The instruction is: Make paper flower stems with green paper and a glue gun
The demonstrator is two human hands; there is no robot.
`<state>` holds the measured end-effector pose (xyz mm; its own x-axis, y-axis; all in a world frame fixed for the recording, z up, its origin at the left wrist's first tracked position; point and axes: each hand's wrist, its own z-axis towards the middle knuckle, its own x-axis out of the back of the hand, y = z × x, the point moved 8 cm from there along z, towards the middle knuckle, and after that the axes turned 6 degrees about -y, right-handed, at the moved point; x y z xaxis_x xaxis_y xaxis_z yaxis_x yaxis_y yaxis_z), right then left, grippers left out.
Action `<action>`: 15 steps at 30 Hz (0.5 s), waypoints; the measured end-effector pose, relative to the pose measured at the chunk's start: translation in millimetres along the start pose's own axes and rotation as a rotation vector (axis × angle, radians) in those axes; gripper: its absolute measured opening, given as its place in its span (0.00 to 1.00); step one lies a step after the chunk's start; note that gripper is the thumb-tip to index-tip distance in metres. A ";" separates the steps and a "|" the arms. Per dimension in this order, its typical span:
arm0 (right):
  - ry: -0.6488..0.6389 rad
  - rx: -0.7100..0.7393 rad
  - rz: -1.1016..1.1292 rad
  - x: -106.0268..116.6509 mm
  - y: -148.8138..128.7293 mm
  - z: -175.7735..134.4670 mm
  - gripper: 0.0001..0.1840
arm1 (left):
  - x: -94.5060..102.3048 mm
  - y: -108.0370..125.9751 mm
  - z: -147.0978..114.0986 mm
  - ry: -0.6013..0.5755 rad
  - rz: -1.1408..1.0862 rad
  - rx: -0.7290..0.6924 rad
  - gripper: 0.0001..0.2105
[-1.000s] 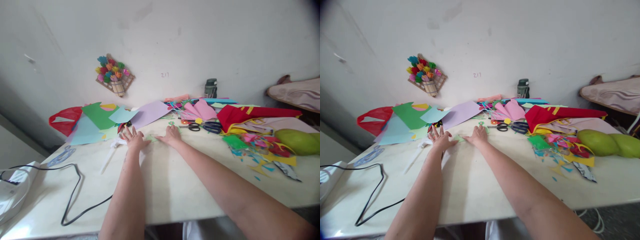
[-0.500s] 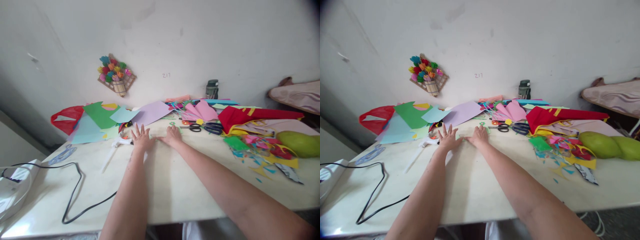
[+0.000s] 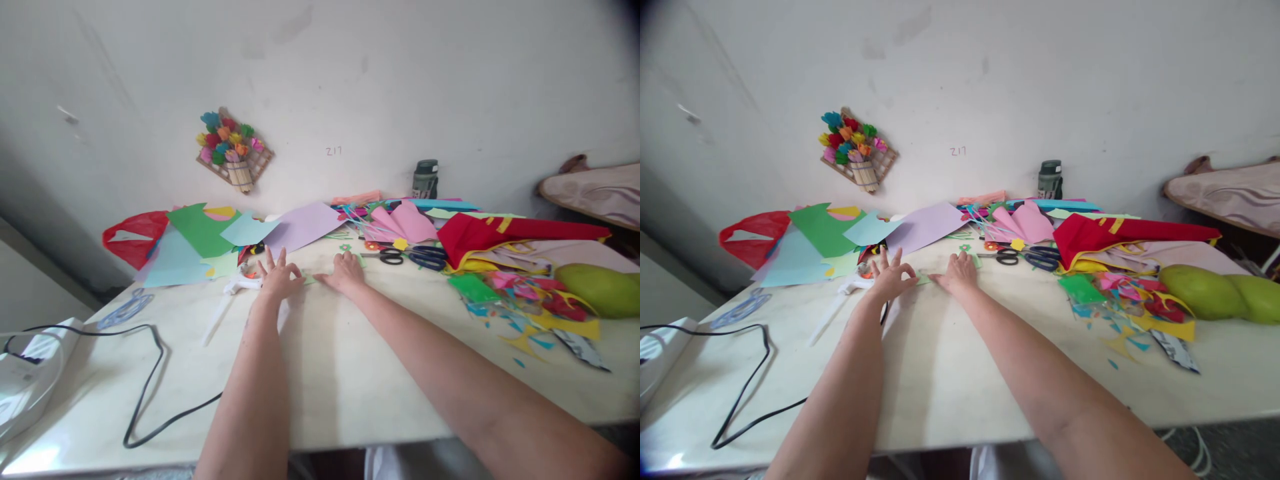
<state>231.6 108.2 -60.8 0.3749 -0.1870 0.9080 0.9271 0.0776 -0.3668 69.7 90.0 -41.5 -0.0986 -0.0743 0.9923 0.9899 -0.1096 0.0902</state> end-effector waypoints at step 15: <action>0.021 0.013 -0.015 2.3 -1.1 -1.4 0.36 | -8.6 5.1 0.9 -0.110 -0.027 -0.027 0.09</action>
<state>231.4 106.4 -58.6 0.3609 -0.2084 0.9090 0.9326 0.0871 -0.3503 75.7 91.0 -49.5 -0.1122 0.0379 0.9930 0.9837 -0.1369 0.1164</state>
